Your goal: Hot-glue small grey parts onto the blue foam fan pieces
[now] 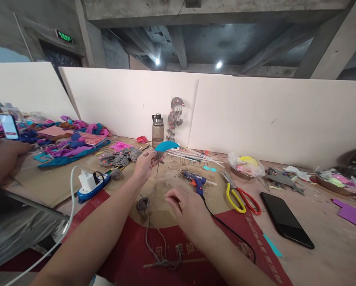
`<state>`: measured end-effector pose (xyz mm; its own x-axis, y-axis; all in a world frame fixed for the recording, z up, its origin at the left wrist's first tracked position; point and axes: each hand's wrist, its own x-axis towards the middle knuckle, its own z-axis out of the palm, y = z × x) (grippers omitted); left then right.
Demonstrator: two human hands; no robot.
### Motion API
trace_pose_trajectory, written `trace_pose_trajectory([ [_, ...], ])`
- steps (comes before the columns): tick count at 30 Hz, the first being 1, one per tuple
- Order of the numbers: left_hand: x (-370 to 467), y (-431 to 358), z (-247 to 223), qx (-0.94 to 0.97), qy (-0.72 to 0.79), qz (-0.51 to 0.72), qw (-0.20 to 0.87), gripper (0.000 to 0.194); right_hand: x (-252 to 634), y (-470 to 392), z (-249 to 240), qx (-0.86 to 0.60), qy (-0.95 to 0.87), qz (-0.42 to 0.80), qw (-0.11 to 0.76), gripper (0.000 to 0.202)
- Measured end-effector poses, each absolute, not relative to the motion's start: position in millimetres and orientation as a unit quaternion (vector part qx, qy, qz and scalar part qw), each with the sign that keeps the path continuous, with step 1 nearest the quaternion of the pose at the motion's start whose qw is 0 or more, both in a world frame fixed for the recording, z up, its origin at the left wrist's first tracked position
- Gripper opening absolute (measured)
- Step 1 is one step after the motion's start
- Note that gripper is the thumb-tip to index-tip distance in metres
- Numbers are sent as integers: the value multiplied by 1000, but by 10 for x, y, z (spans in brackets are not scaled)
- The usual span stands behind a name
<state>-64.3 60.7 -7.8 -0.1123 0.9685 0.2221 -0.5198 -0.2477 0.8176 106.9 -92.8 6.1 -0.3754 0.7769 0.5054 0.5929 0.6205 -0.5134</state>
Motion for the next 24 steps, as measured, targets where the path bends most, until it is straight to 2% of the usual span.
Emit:
trace_pose_trajectory([
  [6,-644,616,-104,380,317,675,548,22,1008,-1162,57,-442,-790,170,388,17],
  [11,-632,659,-185,387,319,664,555,20,1071,-1102,39,-448,-801,144,370,40],
  [16,-571,620,-206,407,302,658,556,20,1226,-764,-34,-539,-752,45,375,19],
  [19,-548,617,-217,408,295,649,571,19,1383,-507,-156,-635,-689,-16,350,30],
  [24,-638,688,-194,357,272,682,577,12,1520,-239,-388,-767,-603,-40,216,52],
])
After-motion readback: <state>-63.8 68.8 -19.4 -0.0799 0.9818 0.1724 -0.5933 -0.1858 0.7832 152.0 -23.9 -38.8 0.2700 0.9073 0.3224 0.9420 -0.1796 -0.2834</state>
